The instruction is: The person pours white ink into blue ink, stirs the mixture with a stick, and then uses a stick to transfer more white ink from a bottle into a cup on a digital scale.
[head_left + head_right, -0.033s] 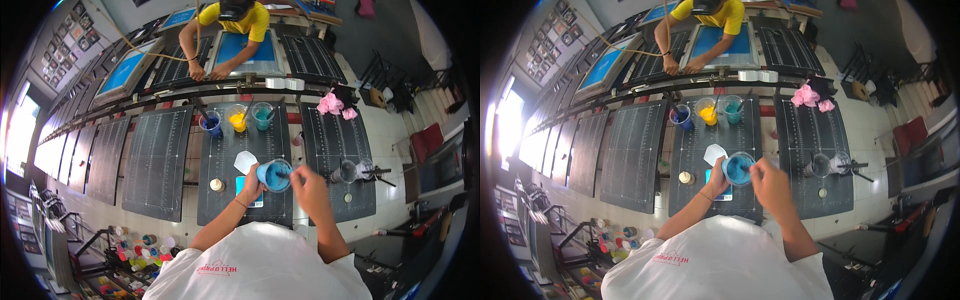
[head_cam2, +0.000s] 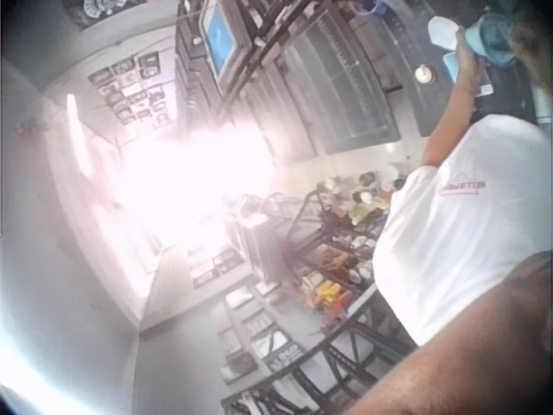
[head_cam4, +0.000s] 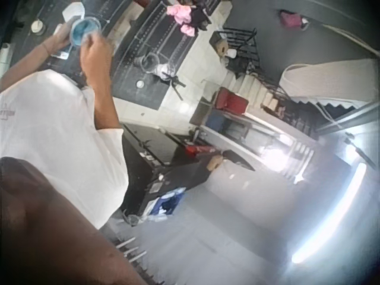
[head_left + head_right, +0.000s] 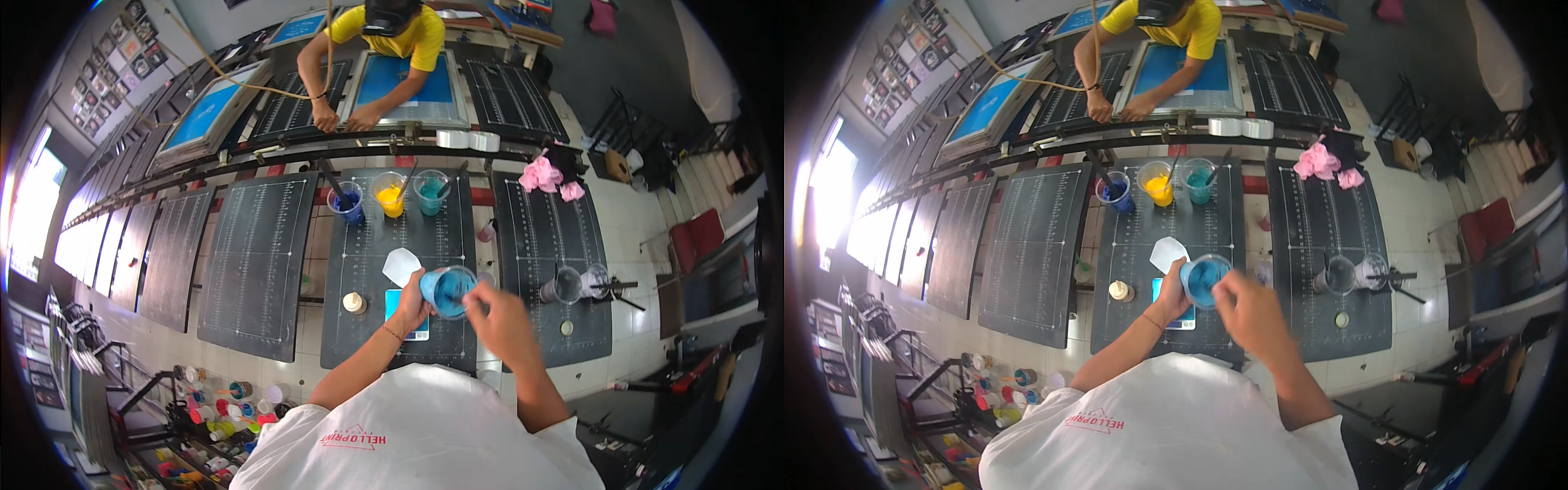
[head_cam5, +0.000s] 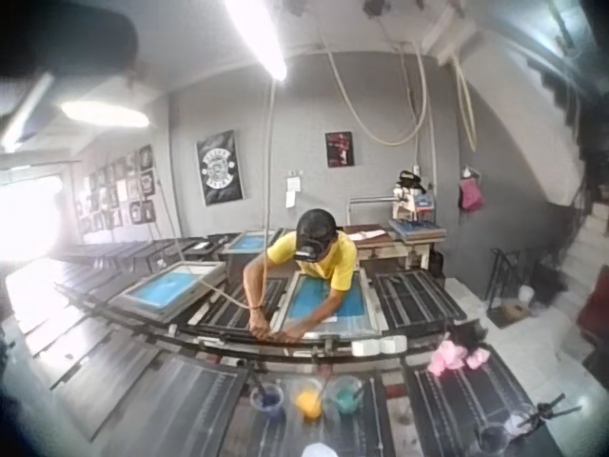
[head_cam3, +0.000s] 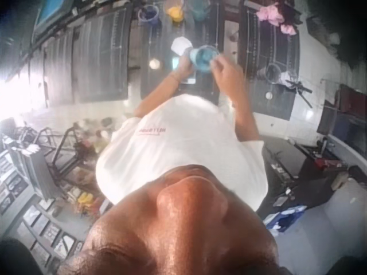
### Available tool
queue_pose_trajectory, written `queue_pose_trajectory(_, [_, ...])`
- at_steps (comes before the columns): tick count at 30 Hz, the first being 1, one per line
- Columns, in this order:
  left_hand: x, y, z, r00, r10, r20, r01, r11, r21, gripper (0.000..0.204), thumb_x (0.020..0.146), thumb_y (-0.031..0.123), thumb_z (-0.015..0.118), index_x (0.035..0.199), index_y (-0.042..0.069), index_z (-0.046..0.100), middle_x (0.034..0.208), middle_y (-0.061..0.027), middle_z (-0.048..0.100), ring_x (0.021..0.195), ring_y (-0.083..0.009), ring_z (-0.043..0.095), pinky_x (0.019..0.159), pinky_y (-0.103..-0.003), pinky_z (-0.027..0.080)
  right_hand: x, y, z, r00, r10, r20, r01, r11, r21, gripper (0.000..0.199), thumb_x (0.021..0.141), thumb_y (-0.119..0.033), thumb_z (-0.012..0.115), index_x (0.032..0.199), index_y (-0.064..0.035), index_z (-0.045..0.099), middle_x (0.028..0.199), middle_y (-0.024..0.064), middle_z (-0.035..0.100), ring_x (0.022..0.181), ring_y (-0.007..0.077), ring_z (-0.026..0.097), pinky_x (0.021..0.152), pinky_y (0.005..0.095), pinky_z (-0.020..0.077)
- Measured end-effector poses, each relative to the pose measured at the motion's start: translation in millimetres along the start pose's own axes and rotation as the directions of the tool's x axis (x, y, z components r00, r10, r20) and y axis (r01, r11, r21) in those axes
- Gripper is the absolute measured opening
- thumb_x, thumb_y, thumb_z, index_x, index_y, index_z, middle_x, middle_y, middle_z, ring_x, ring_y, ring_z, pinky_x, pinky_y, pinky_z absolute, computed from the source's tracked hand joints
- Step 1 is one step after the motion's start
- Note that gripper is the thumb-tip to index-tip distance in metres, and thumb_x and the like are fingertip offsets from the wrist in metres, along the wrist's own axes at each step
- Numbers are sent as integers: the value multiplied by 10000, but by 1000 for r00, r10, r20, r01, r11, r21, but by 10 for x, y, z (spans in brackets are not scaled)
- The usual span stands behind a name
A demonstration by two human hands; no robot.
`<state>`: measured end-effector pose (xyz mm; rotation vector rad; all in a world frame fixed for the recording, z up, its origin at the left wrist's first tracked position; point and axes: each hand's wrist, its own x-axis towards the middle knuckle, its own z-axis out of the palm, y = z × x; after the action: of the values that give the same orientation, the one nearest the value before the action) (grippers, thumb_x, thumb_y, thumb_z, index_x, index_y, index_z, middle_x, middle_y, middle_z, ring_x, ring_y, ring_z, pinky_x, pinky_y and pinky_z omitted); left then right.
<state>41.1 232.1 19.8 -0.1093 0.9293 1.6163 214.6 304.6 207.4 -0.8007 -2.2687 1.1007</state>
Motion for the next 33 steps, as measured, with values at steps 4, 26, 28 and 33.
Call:
queue_pose_trajectory(4, [-48, 30, -9, 1000, -6, -27, 5, 999, -34, 491, 1068, 452, 351, 1047, 67, 655, 742, -46, 681, 524, -156, 615, 456, -284, 497, 112, -75, -73, 992, 116, -53, -113, 992, 56, 221, 1009, -185, 621, 903, 9, 617, 704, 94, 659, 628, 145, 652, 597, 314, 506])
queue_pose_trajectory(26, [-126, 108, 55, 1000, 16, -13, -15, 997, 74, 576, 1063, 473, 333, 1328, 51, 622, 682, -40, 630, 510, -155, 563, 475, -297, 491, 140, 161, -12, 987, 157, -19, -158, 984, -78, 204, 1024, -171, 592, 918, 1, 616, 690, 88, 684, 605, 131, 669, 557, 293, 515])
queue_pose_trajectory(28, [-134, 136, 117, 1000, 11, -14, -10, 998, 69, 583, 1062, 473, 325, 1345, 54, 615, 689, -37, 633, 512, -153, 564, 476, -296, 492, 63, 168, 43, 1000, 0, -12, 1, 999, 47, 203, 1016, -167, 599, 902, 1, 610, 673, 90, 680, 593, 133, 659, 558, 295, 508])
queue_pose_trajectory(33, [-69, 138, -114, 993, 14, 121, -27, 993, 113, 537, 1059, 460, 356, 1162, 22, 649, 1054, -113, 717, 875, -227, 724, 738, -372, 626, 58, 119, 56, 999, -30, -17, 30, 999, 15, 200, 1000, -184, 623, 907, -7, 624, 670, 125, 688, 587, 210, 692, 554, 346, 510])
